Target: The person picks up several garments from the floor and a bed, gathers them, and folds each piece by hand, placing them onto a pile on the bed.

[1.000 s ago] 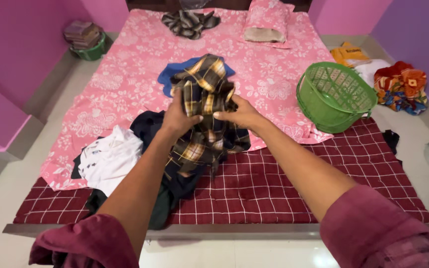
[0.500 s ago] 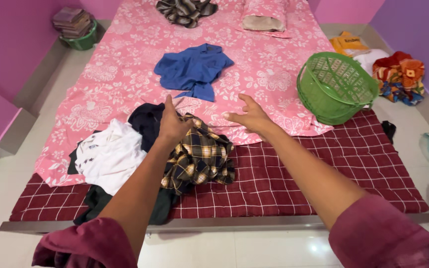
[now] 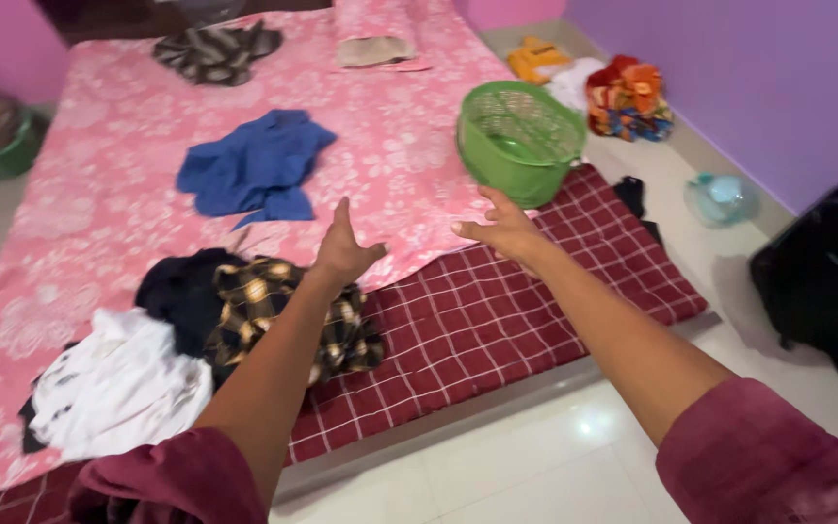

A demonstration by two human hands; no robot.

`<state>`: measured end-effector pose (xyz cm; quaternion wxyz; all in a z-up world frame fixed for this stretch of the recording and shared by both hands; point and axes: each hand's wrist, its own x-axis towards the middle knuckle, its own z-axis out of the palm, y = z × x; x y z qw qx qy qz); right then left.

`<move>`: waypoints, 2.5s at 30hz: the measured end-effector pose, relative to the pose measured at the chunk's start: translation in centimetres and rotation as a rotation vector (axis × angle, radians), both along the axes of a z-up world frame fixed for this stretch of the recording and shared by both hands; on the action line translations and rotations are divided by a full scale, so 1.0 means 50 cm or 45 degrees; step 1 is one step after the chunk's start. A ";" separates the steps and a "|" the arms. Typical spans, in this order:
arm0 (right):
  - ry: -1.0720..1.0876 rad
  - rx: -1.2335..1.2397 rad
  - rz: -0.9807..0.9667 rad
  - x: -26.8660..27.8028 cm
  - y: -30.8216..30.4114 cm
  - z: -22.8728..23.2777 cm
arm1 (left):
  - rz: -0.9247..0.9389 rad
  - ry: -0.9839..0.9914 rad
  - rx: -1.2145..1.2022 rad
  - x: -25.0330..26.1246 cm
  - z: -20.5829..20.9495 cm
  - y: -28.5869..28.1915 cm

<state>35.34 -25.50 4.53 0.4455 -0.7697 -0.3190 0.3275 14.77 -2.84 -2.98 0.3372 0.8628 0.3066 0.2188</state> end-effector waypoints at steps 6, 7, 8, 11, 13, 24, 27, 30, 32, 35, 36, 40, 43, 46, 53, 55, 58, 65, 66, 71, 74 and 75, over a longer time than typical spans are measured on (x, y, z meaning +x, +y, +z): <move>0.026 0.030 -0.219 0.091 -0.200 0.003 | -0.204 0.012 -0.083 0.175 0.032 -0.167; 0.023 0.032 -0.263 0.108 -0.240 0.006 | -0.247 0.011 -0.082 0.210 0.039 -0.200; 0.027 0.027 -0.326 0.122 -0.281 0.007 | -0.274 0.034 -0.112 0.245 0.045 -0.234; 0.027 0.012 -0.473 0.157 -0.416 0.020 | -0.394 0.046 -0.294 0.335 0.051 -0.344; 0.026 0.003 -0.553 0.183 -0.522 0.032 | -0.483 0.047 -0.447 0.404 0.046 -0.429; -0.034 -0.134 -1.051 0.196 -1.096 0.065 | -0.895 0.246 -0.336 0.597 0.113 -1.025; 0.018 -0.105 -1.169 0.182 -1.233 0.060 | -1.049 0.110 -0.109 0.624 0.106 -1.168; 0.018 -0.134 -1.228 0.157 -1.368 0.063 | -1.113 0.167 -0.213 0.635 0.100 -1.304; -0.001 -0.169 -1.279 0.152 -1.457 0.063 | -1.168 0.188 -0.236 0.648 0.099 -1.395; -0.017 -0.171 -1.350 0.136 -1.576 0.054 | -1.250 0.199 -0.239 0.659 0.095 -1.513; -0.019 -0.139 -1.376 0.130 -1.618 0.050 | -1.282 0.186 -0.221 0.662 0.093 -1.553; -0.022 -0.168 -1.481 0.106 -1.773 0.028 | -1.357 0.277 -0.204 0.673 0.079 -1.705; -0.044 -0.159 -1.596 0.083 -1.887 0.031 | -1.486 0.273 -0.151 0.694 0.075 -1.821; -0.060 -0.179 -1.663 0.055 -1.991 0.030 | -1.592 0.248 -0.166 0.709 0.057 -1.930; -0.042 -0.227 -1.880 0.030 -2.179 0.000 | -1.831 0.161 -0.093 0.786 -0.023 -2.167; 0.005 -0.246 -1.942 0.038 -2.217 -0.024 | -1.904 0.108 -0.101 0.820 -0.066 -2.229; 0.012 -0.250 -1.970 0.082 -2.286 -0.030 | -1.976 0.001 -0.080 0.888 -0.092 -2.334; 0.092 -0.281 -1.996 0.158 -2.353 -0.080 | -2.074 0.149 -0.116 0.955 -0.106 -2.453; 0.118 -0.278 -2.003 0.165 -2.360 -0.089 | -2.051 0.230 -0.100 0.958 -0.110 -2.468; 0.156 -0.304 -1.994 0.210 -2.407 -0.108 | -2.082 0.270 -0.080 0.974 -0.157 -2.530; 0.176 -0.299 -1.985 0.238 -2.447 -0.125 | -2.079 0.313 -0.085 0.995 -0.190 -2.564; 0.169 -0.305 -1.970 0.248 -2.464 -0.132 | -2.068 0.324 -0.107 1.004 -0.201 -2.577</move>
